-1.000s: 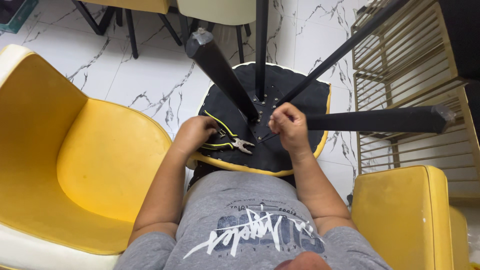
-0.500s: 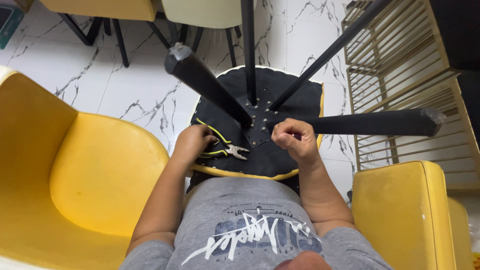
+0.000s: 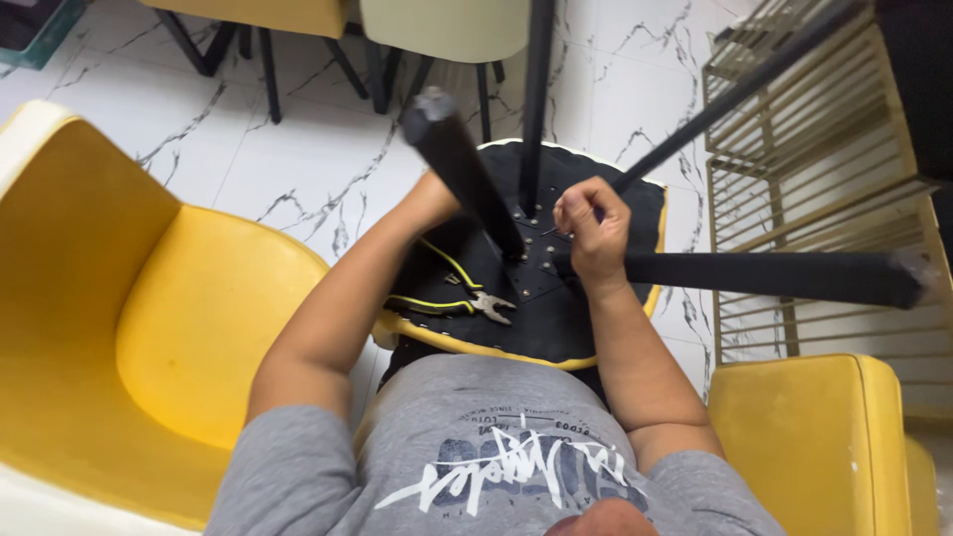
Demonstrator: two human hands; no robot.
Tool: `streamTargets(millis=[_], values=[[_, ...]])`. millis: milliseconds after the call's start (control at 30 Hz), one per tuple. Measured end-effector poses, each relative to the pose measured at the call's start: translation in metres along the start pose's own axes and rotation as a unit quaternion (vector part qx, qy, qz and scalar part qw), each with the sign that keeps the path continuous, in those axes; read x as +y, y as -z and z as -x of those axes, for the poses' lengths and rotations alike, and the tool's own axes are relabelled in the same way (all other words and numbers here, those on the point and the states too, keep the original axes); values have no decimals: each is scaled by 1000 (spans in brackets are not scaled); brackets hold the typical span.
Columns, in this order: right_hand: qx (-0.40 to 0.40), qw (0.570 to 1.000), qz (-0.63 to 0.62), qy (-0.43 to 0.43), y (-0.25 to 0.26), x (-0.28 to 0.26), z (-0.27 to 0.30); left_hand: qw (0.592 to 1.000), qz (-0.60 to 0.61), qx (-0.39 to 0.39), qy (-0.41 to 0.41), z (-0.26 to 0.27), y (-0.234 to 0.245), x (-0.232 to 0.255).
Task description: The person uses a screwdriver to tighten screws on the underside of an overturned table, securing the legs to the base plate. They rotate the table to access different screw locations and continue tightening throughout the clip.
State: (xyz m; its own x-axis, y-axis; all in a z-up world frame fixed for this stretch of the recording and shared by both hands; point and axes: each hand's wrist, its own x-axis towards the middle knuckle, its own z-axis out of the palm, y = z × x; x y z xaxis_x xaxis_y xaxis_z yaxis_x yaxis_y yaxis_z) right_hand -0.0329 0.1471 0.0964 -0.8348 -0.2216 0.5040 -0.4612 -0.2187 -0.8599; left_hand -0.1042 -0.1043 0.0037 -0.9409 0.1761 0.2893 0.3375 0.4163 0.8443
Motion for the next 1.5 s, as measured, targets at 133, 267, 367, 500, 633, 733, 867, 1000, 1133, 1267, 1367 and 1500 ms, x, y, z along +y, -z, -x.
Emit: streamTargets(millis=[133, 267, 367, 500, 633, 733, 867, 1000, 1133, 1267, 1367, 1500], values=[[0, 999, 30, -25, -4, 16, -11, 995, -79, -51, 31, -16, -13, -20], [21, 998, 28, -59, -6, 36, -16, 992, -23, -72, 100, -22, -27, -31], [28, 997, 31, -67, -1, 46, -22, 989, -32, -119, 84, -26, -32, -37], [34, 997, -20, -72, 6, 53, -28, 991, -21, -118, 66, -23, -36, -44], [40, 997, -16, -69, 11, 55, -27, 990, 18, -121, 69, -21, -41, -49], [40, 997, -15, -67, 13, 55, -26, 990, 22, -117, 69, -20, -42, -46], [41, 997, -23, -69, 13, 54, -25, 989, -95, -113, -8, -13, -40, -35], [45, 997, -22, -63, 10, 53, -25, 981, -145, -128, -25, -12, -42, -24], [56, 996, -65, -36, 8, 49, -30, 987, -61, -149, 20, -16, -38, -29], [41, 987, -154, -32, 3, 54, -43, 981, -38, -181, 63, -27, -42, -45], [44, 987, -149, -27, -6, 67, -55, 984, -5, -172, 54, -31, -47, -57], [60, 985, -142, -72, -9, 82, -60, 980, 66, -171, 83, -31, -53, -60]])
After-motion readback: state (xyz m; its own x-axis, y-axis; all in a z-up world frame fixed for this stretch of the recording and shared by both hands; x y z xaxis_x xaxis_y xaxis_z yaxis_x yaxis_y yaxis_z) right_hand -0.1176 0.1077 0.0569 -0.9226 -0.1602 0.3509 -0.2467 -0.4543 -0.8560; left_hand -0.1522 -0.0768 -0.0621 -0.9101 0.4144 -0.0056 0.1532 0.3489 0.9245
